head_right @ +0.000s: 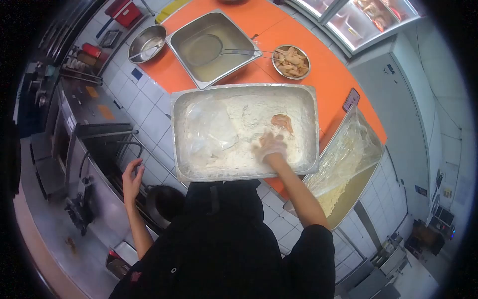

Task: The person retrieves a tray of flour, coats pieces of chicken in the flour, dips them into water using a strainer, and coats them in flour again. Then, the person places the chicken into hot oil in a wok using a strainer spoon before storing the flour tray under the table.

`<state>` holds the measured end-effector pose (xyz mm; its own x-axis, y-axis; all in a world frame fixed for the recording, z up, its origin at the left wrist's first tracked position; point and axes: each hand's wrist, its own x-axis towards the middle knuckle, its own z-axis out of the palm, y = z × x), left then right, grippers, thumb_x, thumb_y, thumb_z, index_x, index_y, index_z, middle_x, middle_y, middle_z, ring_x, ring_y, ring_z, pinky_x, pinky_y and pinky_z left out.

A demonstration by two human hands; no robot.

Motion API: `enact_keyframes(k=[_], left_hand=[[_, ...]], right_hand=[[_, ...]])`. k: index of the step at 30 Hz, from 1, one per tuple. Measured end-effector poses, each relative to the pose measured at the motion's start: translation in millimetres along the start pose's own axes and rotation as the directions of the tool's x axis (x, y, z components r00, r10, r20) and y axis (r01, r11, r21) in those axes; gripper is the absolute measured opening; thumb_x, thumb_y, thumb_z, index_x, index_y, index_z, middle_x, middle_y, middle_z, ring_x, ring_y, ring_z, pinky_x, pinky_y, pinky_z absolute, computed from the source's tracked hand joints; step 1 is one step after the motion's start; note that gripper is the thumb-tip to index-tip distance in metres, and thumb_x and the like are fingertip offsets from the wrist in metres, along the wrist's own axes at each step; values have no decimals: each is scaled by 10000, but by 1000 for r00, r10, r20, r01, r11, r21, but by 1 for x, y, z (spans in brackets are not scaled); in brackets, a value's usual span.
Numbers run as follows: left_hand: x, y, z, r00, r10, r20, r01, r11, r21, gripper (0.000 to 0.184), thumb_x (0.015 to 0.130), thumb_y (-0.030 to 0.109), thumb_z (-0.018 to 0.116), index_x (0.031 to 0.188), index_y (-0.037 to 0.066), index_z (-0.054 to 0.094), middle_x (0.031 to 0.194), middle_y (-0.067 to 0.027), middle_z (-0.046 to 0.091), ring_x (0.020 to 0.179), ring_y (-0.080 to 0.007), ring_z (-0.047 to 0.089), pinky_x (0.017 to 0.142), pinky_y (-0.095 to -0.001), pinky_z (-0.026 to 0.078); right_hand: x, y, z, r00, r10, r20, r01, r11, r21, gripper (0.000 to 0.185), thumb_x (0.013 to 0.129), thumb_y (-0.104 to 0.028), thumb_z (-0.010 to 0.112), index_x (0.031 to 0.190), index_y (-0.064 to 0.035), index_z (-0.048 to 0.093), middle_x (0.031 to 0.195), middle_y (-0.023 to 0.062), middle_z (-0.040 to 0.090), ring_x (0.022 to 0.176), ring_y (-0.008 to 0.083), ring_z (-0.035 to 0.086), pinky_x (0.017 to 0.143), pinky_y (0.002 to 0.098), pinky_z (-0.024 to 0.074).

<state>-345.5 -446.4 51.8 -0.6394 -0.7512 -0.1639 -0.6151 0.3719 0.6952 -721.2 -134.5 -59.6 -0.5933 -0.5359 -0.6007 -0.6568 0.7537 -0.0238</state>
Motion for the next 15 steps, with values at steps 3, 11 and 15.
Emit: enact_keyframes(k=[3,11,15], left_hand=[[-18,-17,5,997,-64,-33,64,998,3,294,899,114,671,1171,3,666,1119,-141,690,1084,-243,635,961,-341,465],[-45,-30,3,984,-172,-39,172,985,5,306,911,144,673,1193,26,662,1094,-123,685,1045,-224,635,884,-337,486],[-61,-39,-5,982,-183,-37,185,981,63,317,914,131,681,1212,26,654,1074,-100,679,1015,-195,618,903,-326,484]], right_hand=[[-32,-41,-18,997,51,58,-51,999,-3,560,936,-492,549,1347,-114,500,1312,229,484,1197,388,545,920,468,516],[34,37,8,938,-343,-52,343,939,0,462,943,-376,541,1326,-117,532,1342,292,489,1114,456,595,962,486,489],[57,74,-58,975,-220,22,212,959,185,658,887,-501,605,1432,-153,478,1409,252,467,1275,449,497,1042,489,428]])
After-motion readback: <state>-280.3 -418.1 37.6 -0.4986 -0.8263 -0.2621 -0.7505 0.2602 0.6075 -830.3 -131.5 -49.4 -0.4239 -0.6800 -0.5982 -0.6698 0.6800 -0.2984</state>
